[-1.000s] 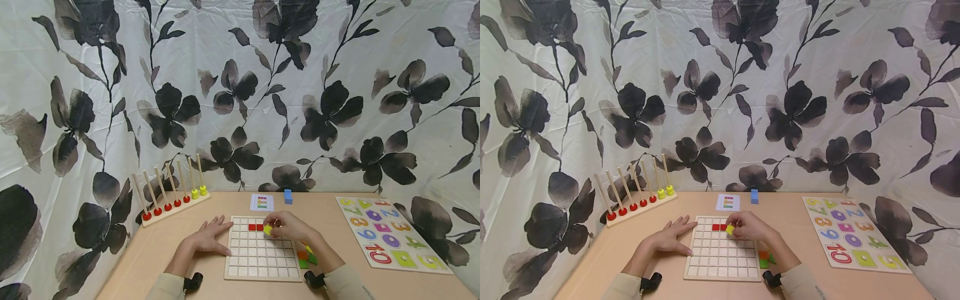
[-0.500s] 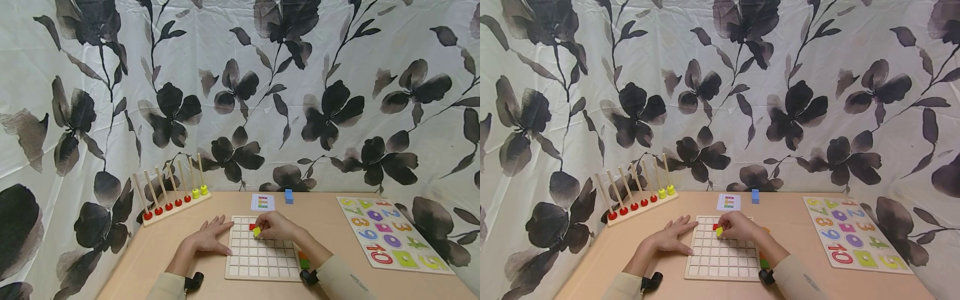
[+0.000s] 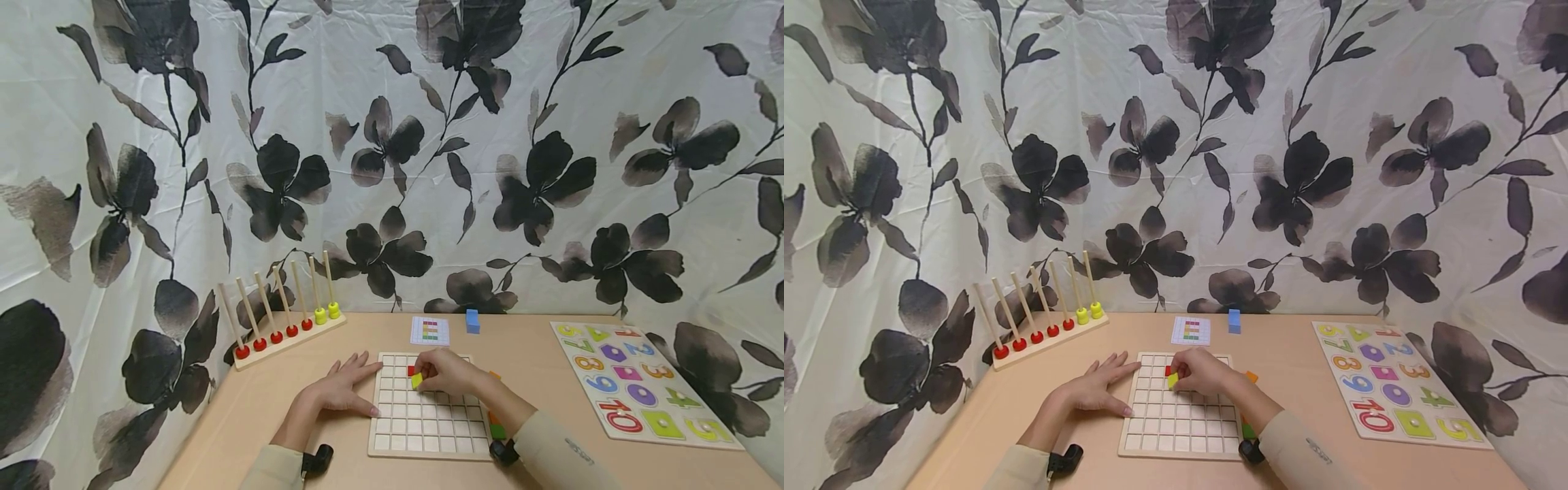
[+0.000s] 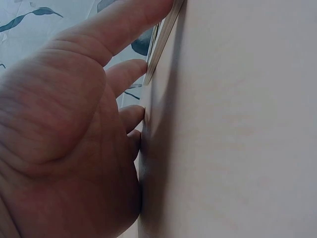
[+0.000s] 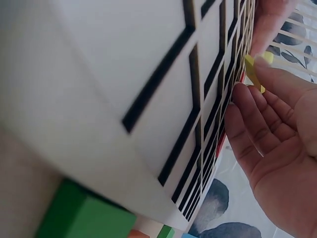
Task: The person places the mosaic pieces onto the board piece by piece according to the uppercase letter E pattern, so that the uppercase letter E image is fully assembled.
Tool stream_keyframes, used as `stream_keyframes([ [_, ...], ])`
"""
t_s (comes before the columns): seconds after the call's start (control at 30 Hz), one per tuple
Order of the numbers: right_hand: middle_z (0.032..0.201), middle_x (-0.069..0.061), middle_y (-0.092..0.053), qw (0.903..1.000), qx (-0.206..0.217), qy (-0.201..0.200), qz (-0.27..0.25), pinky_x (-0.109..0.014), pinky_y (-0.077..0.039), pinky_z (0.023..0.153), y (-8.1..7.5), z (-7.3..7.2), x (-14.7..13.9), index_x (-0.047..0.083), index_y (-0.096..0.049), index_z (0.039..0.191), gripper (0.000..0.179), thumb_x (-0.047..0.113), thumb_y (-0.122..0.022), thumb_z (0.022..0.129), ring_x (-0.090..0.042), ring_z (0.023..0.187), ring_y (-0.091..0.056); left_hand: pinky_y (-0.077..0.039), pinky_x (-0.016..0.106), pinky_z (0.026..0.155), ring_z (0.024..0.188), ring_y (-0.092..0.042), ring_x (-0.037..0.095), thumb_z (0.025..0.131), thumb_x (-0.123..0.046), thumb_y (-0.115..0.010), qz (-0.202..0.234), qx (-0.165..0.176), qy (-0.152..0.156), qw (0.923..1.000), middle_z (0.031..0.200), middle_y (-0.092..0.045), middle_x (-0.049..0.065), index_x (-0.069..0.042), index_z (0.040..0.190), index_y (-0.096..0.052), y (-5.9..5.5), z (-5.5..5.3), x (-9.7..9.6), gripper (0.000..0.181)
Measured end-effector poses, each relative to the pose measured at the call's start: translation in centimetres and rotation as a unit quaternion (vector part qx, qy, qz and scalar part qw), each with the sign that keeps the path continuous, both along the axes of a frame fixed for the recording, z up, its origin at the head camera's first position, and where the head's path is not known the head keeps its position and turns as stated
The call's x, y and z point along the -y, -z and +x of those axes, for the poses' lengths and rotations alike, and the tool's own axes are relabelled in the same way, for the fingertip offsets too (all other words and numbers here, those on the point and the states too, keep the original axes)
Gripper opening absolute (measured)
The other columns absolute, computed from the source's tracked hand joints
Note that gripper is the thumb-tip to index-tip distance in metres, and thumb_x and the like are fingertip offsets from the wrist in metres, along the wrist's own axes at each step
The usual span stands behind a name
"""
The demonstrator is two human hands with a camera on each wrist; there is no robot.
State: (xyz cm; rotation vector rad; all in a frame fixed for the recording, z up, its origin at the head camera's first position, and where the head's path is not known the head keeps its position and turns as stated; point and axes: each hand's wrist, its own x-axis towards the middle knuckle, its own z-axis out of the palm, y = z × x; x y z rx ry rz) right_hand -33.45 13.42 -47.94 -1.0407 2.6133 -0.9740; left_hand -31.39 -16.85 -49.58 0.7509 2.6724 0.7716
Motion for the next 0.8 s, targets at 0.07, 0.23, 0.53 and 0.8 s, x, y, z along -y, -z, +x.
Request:
stream_keyframes([
  [0.07,0.081,0.004,-0.062,1.0000,-0.004,0.002,0.007,-0.019,-0.048,0.065,0.06,0.05,0.08,0.006,-0.070,0.102,0.022,0.014,-0.085,0.088,-0.006,0.072,-0.054,-0.002,0.071,0.126,0.161,-0.009,0.047,0.078,-0.056,-0.084,-0.001,-0.002,0.002,1.0000,0.172,-0.018,0.023,-0.021,0.160,-0.042,0.00,-0.02,-0.01,0.099],
  [0.23,0.079,0.003,-0.062,0.9999,-0.004,0.002,0.013,-0.019,-0.047,0.064,0.26,0.14,0.25,0.003,-0.069,0.101,0.022,0.014,-0.083,0.089,-0.007,0.071,-0.053,-0.002,0.070,0.126,0.161,-0.008,0.046,0.078,-0.058,-0.084,-0.002,0.001,0.000,1.0000,0.173,-0.017,0.021,-0.024,0.161,-0.042,0.18,-0.19,0.02,0.099],
  [0.53,0.079,0.005,-0.060,0.9994,-0.004,0.007,0.034,-0.021,-0.046,0.063,0.41,-0.08,0.54,0.007,-0.068,0.101,0.020,0.016,-0.083,0.090,-0.006,0.070,-0.052,-0.002,0.070,0.126,0.161,-0.008,0.046,0.078,-0.057,-0.084,0.001,0.004,-0.002,1.0000,0.173,-0.017,0.022,-0.023,0.161,-0.041,0.13,-0.21,-0.03,0.099],
  [0.8,0.079,0.007,-0.061,0.9989,-0.015,-0.002,0.044,-0.020,-0.046,0.064,0.26,0.14,0.68,0.008,-0.068,0.102,0.020,0.017,-0.082,0.090,-0.002,0.068,-0.051,-0.002,0.070,0.126,0.161,-0.008,0.046,0.078,-0.057,-0.084,0.001,0.007,-0.007,1.0000,0.173,-0.017,0.022,-0.023,0.160,-0.042,-0.07,-0.08,-0.11,0.099],
])
